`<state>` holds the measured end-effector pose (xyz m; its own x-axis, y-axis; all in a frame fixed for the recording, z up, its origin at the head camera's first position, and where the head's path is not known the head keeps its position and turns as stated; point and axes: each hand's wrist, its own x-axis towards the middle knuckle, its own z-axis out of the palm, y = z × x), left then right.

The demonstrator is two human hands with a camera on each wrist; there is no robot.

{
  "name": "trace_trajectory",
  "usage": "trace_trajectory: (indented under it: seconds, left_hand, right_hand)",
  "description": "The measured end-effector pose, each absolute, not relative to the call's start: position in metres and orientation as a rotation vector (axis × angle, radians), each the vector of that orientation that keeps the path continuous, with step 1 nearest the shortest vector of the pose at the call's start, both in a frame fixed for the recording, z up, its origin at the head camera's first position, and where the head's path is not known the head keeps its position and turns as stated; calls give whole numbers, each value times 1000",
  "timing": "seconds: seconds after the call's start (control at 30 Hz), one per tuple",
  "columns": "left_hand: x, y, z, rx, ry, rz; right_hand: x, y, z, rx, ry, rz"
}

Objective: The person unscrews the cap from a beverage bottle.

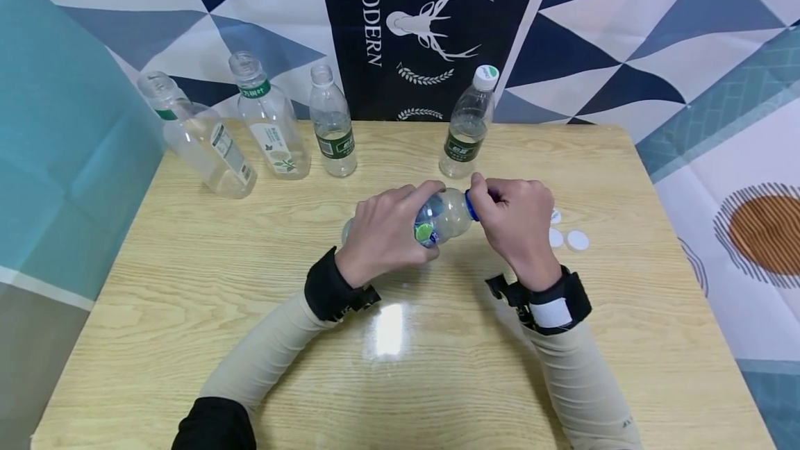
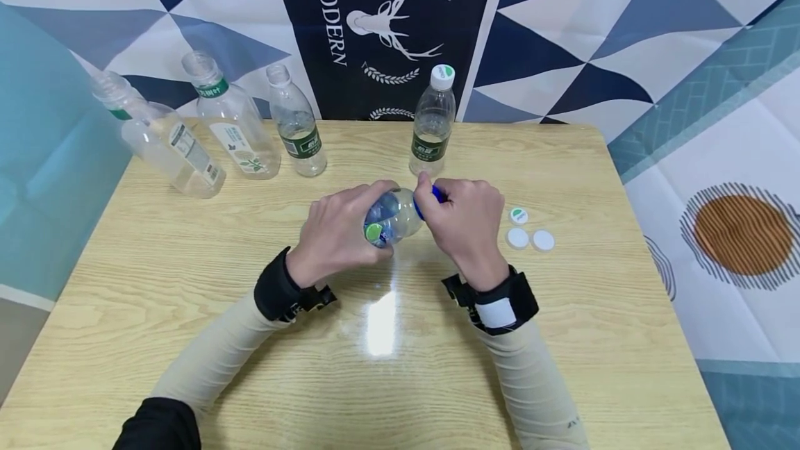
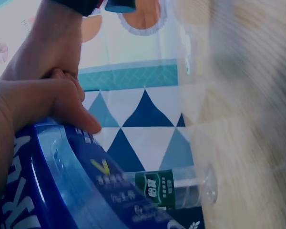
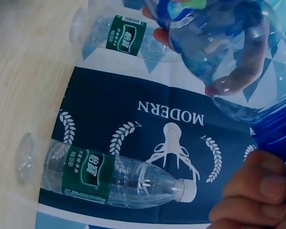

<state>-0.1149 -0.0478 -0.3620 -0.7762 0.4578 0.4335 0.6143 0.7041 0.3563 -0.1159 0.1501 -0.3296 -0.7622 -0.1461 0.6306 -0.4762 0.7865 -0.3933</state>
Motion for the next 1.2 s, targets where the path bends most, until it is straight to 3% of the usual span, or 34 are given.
trace_trajectory:
  seconds: [0.33,0.87,1.2]
  left_hand:
    - [-118,-53,-355,-962,-2681,-833]
    - [-121,-58,-360,-820,-2550,-636]
    - [-122,-58,-361,-825,-2557,-663]
  right_hand:
    - [-118,159,-326,756,-2284,690]
    - [-111,159,-320,409,-2566,799]
    - [-109,159,-316,441,-2669,841]
